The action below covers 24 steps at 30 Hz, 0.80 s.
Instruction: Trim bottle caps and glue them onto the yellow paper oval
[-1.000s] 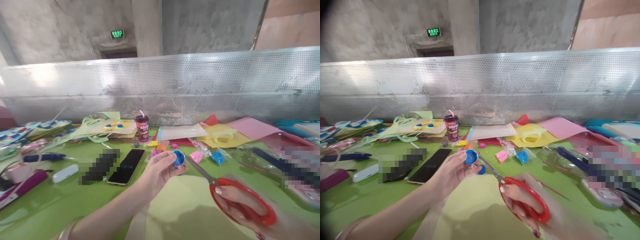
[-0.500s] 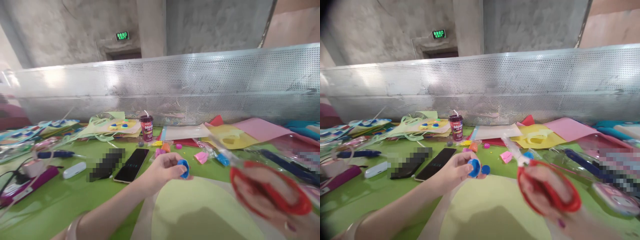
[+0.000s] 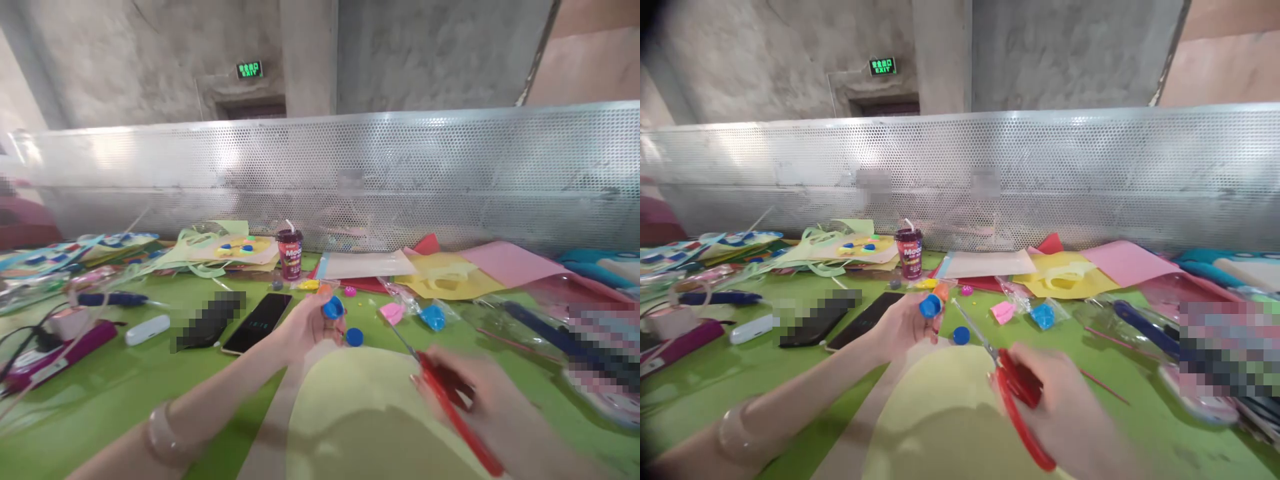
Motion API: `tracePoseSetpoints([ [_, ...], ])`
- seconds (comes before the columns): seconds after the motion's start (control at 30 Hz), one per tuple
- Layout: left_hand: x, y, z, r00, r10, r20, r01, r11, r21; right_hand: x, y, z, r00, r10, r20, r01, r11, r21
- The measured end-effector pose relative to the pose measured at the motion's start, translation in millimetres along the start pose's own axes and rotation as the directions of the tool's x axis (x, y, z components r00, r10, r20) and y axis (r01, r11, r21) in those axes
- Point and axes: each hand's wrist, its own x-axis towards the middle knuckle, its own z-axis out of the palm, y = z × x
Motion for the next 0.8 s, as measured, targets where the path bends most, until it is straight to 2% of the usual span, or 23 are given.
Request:
tracePoseSetpoints([
  [0.07, -3.3, -0.3, 5.5, 0.997, -0.014, 0.077, 0.012, 1.0, 0.028, -5.7, -3.8, 8.7, 0.966, -0.24, 0.097, 0.252, 0.956, -0.147],
  [0.13, -5.6, -0.3, 10.1, 0.99, -0.043, 0.136, 0.035, 0.998, 0.055, -11.2, -9.8, 17.6, 0.871, -0.443, 0.213, 0.479, 0.863, -0.161],
  [0.2, -6.5, 0.3, 11.7, 0.985, -0.066, 0.16, 0.056, 0.996, 0.071, -14.9, -14.6, 24.2, 0.808, -0.542, 0.23, 0.58, 0.801, -0.152],
  [0.23, -6.5, 0.7, 11.2, 0.984, -0.073, 0.163, 0.061, 0.995, 0.074, -15.7, -15.8, 26.1, 0.822, -0.534, 0.199, 0.565, 0.809, -0.162],
  [0.27, -6.3, 1.1, 10.1, 0.983, -0.08, 0.163, 0.068, 0.995, 0.078, -15.8, -16.2, 27.1, 0.868, -0.441, 0.227, 0.484, 0.853, -0.196],
  [0.3, -6.1, 1.5, 8.7, 0.983, -0.087, 0.162, 0.074, 0.994, 0.083, -15.2, -15.8, 27.4, 0.887, -0.385, 0.256, 0.441, 0.872, -0.213],
  [0.4, -5.2, 1.9, 6.1, 0.982, -0.102, 0.158, 0.084, 0.99, 0.116, -12.4, -12.4, 28.7, 0.87, -0.411, 0.272, 0.469, 0.86, -0.201],
  [0.53, -2.7, -2.0, 7.8, 0.986, -0.112, 0.127, 0.085, 0.976, 0.199, -14.4, -13.4, 38.6, 0.791, -0.583, 0.186, 0.612, 0.754, -0.238],
  [0.6, -0.8, -6.1, 8.7, 0.98, -0.165, 0.108, 0.131, 0.955, 0.267, -18.9, -20.4, 42.6, 0.77, -0.612, 0.18, 0.638, 0.732, -0.238],
  [0.63, 0.2, -8.2, 9.0, 0.974, -0.206, 0.098, 0.168, 0.937, 0.307, -21.3, -25.1, 42.5, 0.782, -0.591, 0.197, 0.623, 0.747, -0.233],
  [0.73, 2.6, -12.3, 9.7, 0.945, -0.321, 0.06, 0.271, 0.873, 0.407, -25.9, -37.4, 32.5, 0.833, -0.422, 0.359, 0.512, 0.834, -0.207],
  [0.8, 3.4, -12.5, 10.5, 0.936, -0.349, 0.039, 0.297, 0.846, 0.442, -26.3, -39.2, 21.2, 0.84, -0.361, 0.406, 0.48, 0.843, -0.242],
])
